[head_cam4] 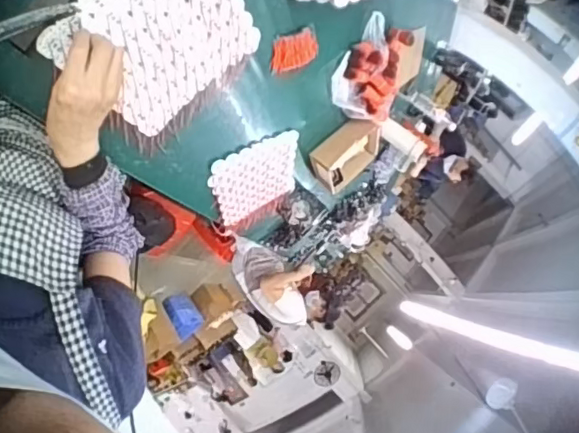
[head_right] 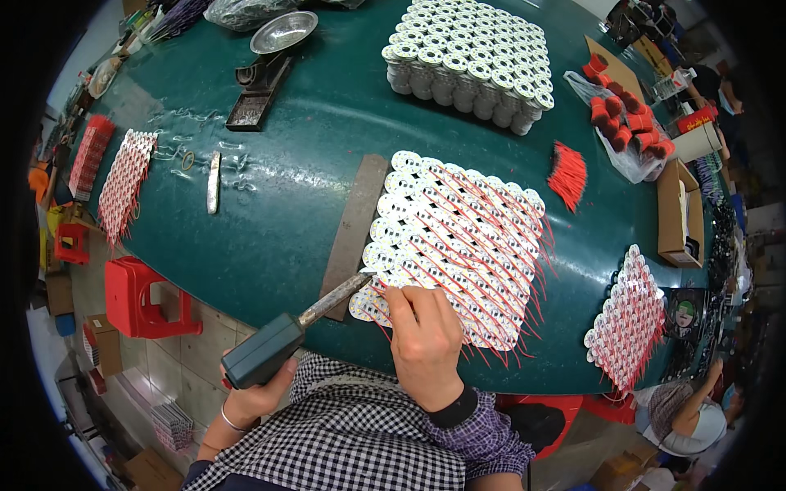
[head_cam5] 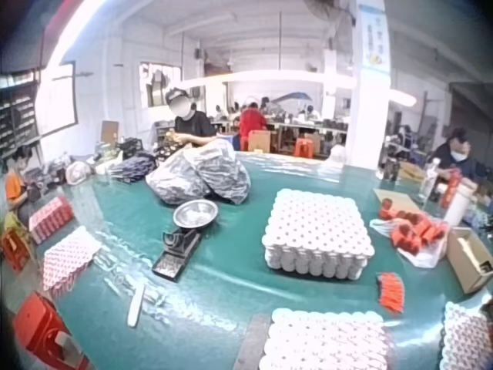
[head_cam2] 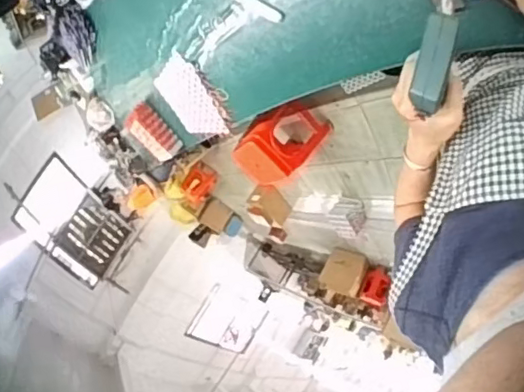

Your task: The person solders wires onto circular LED boards using a soldering tool. The person then moves the assembled boards aside and solders wires onto a new set of LED boards.

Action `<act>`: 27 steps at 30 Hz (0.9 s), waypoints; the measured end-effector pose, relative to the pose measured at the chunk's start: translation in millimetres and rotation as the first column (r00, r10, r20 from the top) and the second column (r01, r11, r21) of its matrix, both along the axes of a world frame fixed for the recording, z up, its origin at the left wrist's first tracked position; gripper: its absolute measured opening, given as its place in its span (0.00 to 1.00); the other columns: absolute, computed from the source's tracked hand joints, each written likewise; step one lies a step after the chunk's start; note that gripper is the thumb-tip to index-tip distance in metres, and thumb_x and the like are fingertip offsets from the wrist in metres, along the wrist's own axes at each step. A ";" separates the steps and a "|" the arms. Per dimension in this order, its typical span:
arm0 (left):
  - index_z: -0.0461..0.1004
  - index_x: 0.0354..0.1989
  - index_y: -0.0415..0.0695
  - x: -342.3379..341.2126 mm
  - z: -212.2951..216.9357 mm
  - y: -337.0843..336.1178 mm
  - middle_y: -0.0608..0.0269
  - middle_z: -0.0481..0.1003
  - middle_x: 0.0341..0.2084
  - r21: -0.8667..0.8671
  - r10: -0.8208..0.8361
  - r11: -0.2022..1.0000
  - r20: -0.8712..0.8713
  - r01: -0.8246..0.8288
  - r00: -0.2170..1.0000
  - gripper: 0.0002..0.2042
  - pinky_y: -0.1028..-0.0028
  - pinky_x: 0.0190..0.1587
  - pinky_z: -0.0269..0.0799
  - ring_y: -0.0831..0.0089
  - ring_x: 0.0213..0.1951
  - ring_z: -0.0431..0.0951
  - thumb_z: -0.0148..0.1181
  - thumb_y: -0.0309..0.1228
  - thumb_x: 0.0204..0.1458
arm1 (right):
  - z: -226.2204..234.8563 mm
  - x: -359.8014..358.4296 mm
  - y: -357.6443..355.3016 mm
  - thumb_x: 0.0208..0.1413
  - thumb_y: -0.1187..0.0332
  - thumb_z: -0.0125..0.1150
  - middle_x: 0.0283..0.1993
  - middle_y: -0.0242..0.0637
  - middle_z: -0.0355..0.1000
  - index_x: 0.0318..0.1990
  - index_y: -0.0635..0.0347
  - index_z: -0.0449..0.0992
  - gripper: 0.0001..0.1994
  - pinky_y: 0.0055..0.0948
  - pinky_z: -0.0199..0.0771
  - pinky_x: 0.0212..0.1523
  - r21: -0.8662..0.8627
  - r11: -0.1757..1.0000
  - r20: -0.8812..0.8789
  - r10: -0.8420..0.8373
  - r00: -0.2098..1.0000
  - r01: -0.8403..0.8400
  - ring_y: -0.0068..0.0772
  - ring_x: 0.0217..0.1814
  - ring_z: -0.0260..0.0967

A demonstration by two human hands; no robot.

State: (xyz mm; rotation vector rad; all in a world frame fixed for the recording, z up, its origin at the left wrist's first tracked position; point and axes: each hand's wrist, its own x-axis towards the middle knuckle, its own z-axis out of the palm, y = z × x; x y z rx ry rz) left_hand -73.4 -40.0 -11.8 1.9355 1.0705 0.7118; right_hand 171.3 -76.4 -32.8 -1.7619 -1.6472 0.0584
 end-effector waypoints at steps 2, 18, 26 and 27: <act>0.80 0.38 0.32 0.3 -0.5 0.4 0.52 0.81 0.33 0.006 -0.010 1.000 -0.009 0.010 1.000 0.12 0.74 0.32 0.78 0.67 0.30 0.83 0.69 0.20 0.43 | 0.1 0.6 -0.1 0.44 0.83 0.64 0.37 0.40 0.72 0.43 0.66 0.79 0.15 0.36 0.71 0.34 -0.012 1.000 -0.004 0.000 1.000 0.000 0.40 0.35 0.69; 0.80 0.35 0.33 1.7 -1.2 2.1 0.53 0.80 0.31 0.022 -0.011 1.000 0.005 0.011 1.000 0.11 0.74 0.31 0.77 0.66 0.29 0.82 0.69 0.20 0.41 | 1.7 1.1 0.9 0.46 0.83 0.65 0.37 0.41 0.71 0.42 0.66 0.78 0.13 0.36 0.72 0.33 -0.029 1.000 -0.002 -0.006 1.000 0.006 0.40 0.35 0.70; 0.79 0.33 0.34 5.8 -6.1 3.4 0.54 0.79 0.30 0.075 0.005 0.997 0.049 -0.009 0.999 0.10 0.73 0.29 0.76 0.65 0.27 0.81 0.69 0.19 0.40 | 1.9 0.7 1.1 0.46 0.83 0.64 0.36 0.40 0.71 0.42 0.66 0.78 0.13 0.36 0.71 0.33 -0.028 1.000 -0.004 -0.001 1.000 0.001 0.40 0.35 0.70; 0.79 0.32 0.34 5.9 -6.1 4.1 0.54 0.79 0.29 0.090 -0.004 0.996 0.043 0.000 0.999 0.09 0.73 0.29 0.76 0.65 0.27 0.81 0.69 0.19 0.40 | 1.6 0.4 1.6 0.46 0.83 0.64 0.36 0.40 0.71 0.42 0.66 0.78 0.13 0.36 0.71 0.33 -0.027 1.000 -0.004 -0.002 1.000 0.002 0.40 0.35 0.70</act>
